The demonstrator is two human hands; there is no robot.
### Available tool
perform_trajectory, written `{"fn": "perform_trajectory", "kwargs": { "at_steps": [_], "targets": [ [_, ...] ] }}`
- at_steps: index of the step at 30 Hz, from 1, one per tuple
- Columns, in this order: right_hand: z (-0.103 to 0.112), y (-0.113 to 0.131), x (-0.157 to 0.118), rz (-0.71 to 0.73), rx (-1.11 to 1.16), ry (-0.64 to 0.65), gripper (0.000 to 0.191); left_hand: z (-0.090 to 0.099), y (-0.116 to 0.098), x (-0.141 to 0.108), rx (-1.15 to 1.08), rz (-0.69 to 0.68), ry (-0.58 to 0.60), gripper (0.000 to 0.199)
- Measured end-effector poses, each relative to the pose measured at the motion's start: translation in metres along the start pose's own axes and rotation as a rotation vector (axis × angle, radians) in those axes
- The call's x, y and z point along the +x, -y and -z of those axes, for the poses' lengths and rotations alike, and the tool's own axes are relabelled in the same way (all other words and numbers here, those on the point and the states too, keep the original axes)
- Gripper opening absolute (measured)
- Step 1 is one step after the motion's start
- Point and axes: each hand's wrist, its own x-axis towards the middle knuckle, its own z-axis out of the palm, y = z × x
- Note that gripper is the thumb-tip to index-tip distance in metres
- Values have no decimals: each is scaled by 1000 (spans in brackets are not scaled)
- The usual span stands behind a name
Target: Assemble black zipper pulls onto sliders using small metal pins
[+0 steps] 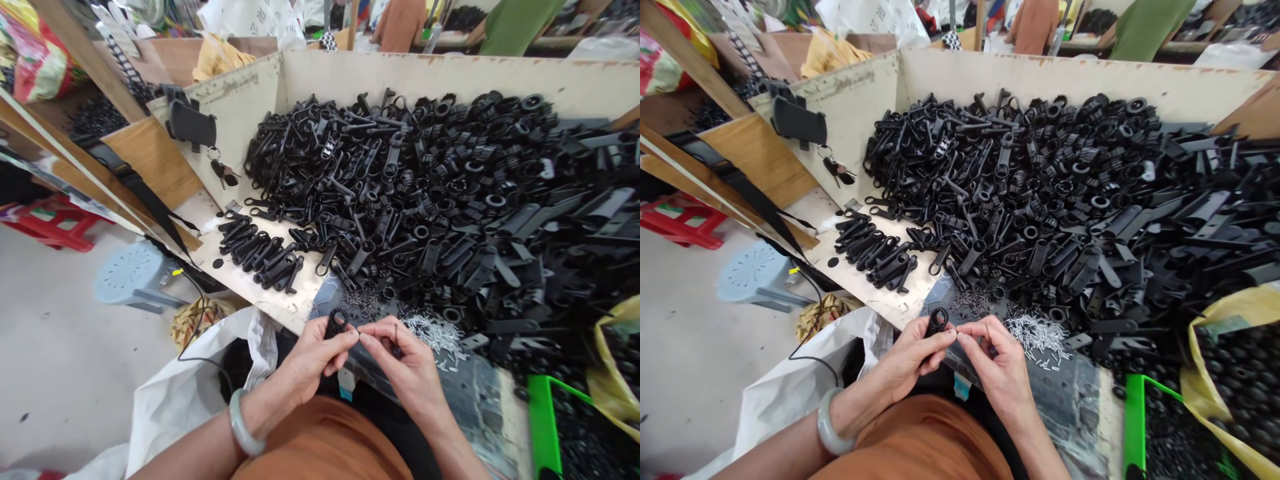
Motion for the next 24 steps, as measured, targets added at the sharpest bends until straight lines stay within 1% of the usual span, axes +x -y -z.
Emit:
{"fn": "perform_trajectory", "kwargs": {
  "at_steps": [2, 4, 7, 9, 11, 13, 18, 20, 24],
  "targets": [
    [0, -3, -3, -35, 17, -13, 15, -1, -2, 1, -14, 8, 35, 33],
    [0, -4, -5, -22, 17, -44, 14, -3, -2, 2, -86, 60, 29, 31],
    [1, -3, -9, 74, -26, -64, 10, -7, -1, 4, -244, 211, -13, 38],
    [3, -3, -11, 126, -68, -69, 12, -9, 1, 4, -312, 295, 22, 42],
    [6, -2, -12, 156, -107, -75, 13, -10, 1, 4, -338, 339, 82, 40],
    [7, -2, -13, 169, -134, -78, 12, -11, 2, 4, -345, 356, 102, 37],
    [8, -1, -15, 175, -158, -73, 9, -13, 3, 2, -330, 383, 67, 38],
    [9, -1, -15, 169, -160, -80, 8, -13, 2, 0, -327, 368, 75, 38],
    [12, -2, -17, 143, -159, -111, 7, -13, -4, -7, -230, 256, 208, 17]
  ]
}}
